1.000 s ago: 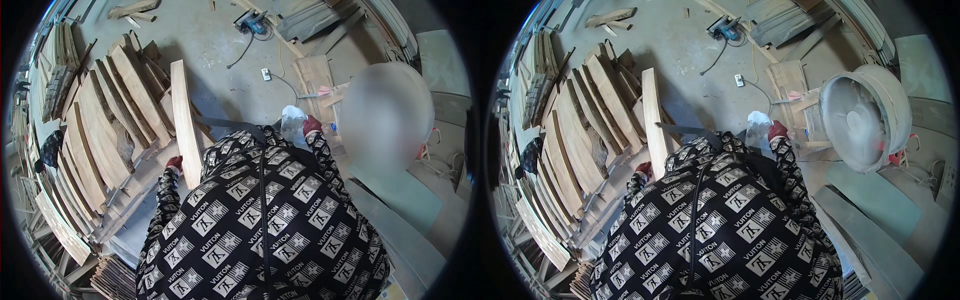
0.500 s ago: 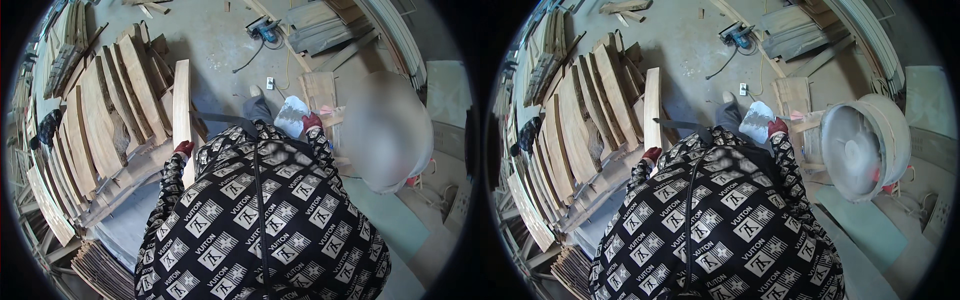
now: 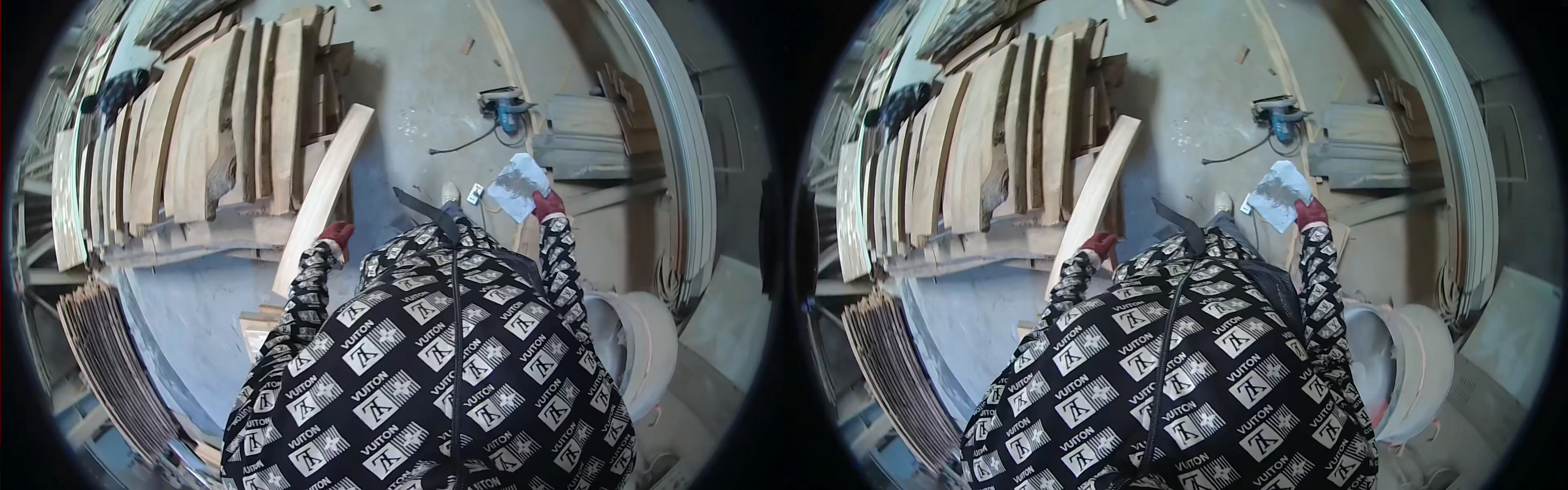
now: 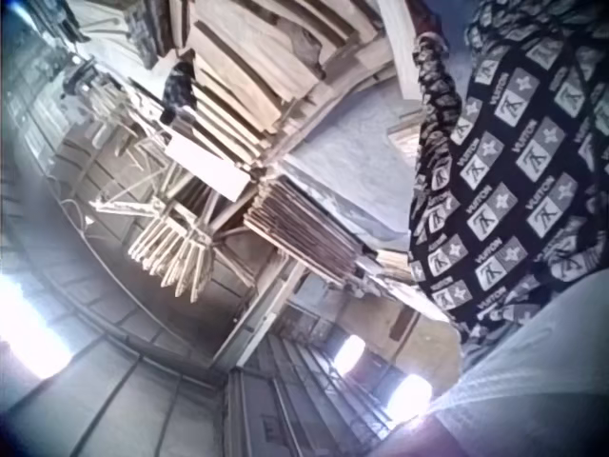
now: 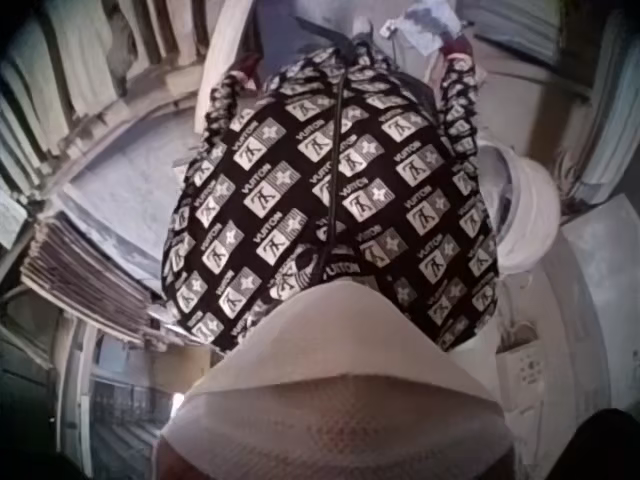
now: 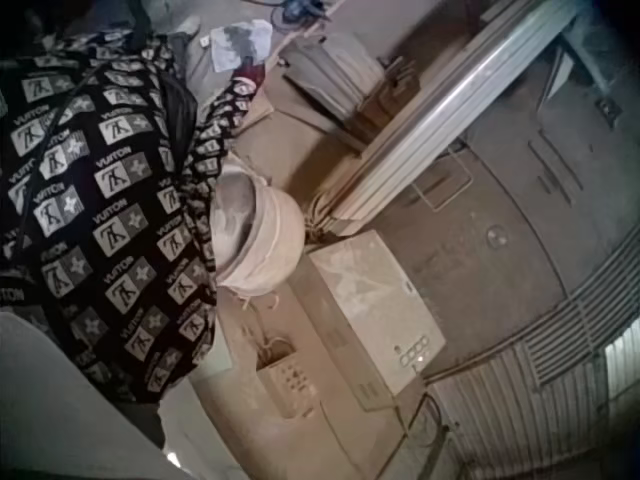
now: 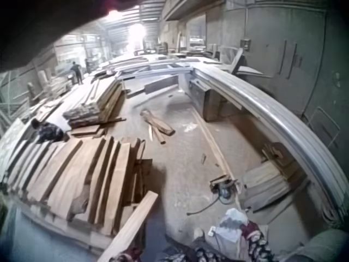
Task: Wiping and cleaning curved wooden planks with a cloth in a factory setting.
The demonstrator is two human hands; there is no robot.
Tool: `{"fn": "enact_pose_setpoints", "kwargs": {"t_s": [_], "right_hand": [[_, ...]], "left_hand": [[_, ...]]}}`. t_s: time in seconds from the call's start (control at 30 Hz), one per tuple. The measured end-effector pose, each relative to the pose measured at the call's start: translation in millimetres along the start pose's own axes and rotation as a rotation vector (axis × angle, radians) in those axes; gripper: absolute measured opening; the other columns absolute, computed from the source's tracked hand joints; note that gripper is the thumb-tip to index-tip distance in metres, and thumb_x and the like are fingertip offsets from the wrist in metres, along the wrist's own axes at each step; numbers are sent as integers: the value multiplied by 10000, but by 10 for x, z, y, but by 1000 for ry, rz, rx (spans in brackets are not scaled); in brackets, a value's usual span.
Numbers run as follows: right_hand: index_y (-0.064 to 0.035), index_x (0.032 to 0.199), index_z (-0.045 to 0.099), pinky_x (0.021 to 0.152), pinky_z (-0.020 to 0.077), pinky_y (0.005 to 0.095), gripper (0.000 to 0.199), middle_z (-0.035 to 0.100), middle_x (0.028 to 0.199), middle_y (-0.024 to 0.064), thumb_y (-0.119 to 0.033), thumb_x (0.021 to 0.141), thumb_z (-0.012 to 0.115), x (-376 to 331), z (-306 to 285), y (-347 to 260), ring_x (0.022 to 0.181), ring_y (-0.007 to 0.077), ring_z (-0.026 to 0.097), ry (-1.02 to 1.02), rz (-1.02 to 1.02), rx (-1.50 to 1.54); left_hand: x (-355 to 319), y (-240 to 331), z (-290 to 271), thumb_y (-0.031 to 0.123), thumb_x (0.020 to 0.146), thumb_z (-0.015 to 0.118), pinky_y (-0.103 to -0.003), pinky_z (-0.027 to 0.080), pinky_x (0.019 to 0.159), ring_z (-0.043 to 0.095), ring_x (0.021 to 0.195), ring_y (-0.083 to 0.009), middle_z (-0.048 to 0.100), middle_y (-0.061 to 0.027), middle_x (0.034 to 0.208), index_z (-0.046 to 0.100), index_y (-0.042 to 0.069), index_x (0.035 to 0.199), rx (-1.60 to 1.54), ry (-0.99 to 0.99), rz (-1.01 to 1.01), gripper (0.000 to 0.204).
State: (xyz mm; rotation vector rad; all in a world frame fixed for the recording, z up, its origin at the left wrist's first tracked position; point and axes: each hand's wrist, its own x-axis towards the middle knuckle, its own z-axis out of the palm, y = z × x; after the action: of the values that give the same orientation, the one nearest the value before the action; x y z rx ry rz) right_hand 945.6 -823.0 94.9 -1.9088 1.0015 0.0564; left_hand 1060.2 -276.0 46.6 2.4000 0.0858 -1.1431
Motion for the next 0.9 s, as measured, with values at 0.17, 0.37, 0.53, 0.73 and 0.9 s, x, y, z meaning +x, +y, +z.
{"fn": "enact_pose_setpoints", "kwargs": {"t_s": [0.17,0.37,0.53,0.73,0.9], "right_hand": [[-62,1027,573,783,435,364,383,598,932,187,-275,717,502,-338,101,-872,903,322,569,-80,-102,-373],[-60,1014,580,775,435,380,374,605,922,180,-284,719,525,-181,457,-1140,886,329,575,-131,-142,-516],[-59,1006,577,776,430,402,362,598,924,194,-283,730,509,64,592,-1070,886,356,562,-228,-232,-508],[-10,946,579,686,450,396,364,615,785,167,-298,732,516,500,642,-901,749,292,601,-357,-299,-518],[-11,992,559,713,493,343,281,609,866,157,-216,806,507,1189,778,-152,887,254,588,-619,70,187]], "left_hand": [[-329,18,24,495,794,464,-368,393,848,533,973,-290,571,-160,1033,534,70,1090,-22,30,-98,523],[-666,-1028,366,468,772,411,-360,356,917,472,1068,-322,527,-189,1107,544,51,1079,-48,9,-323,536],[-1166,-1375,594,486,764,419,-365,352,931,451,1103,-315,494,-192,1164,524,31,1116,-98,65,-552,584],[-1210,-1203,1043,477,762,457,-369,373,903,495,1044,-325,534,-202,1098,544,25,1085,-227,180,-495,562],[-939,-235,967,456,770,489,-349,396,879,510,1030,-309,543,-199,1084,529,22,1093,-534,382,-311,543]]}}
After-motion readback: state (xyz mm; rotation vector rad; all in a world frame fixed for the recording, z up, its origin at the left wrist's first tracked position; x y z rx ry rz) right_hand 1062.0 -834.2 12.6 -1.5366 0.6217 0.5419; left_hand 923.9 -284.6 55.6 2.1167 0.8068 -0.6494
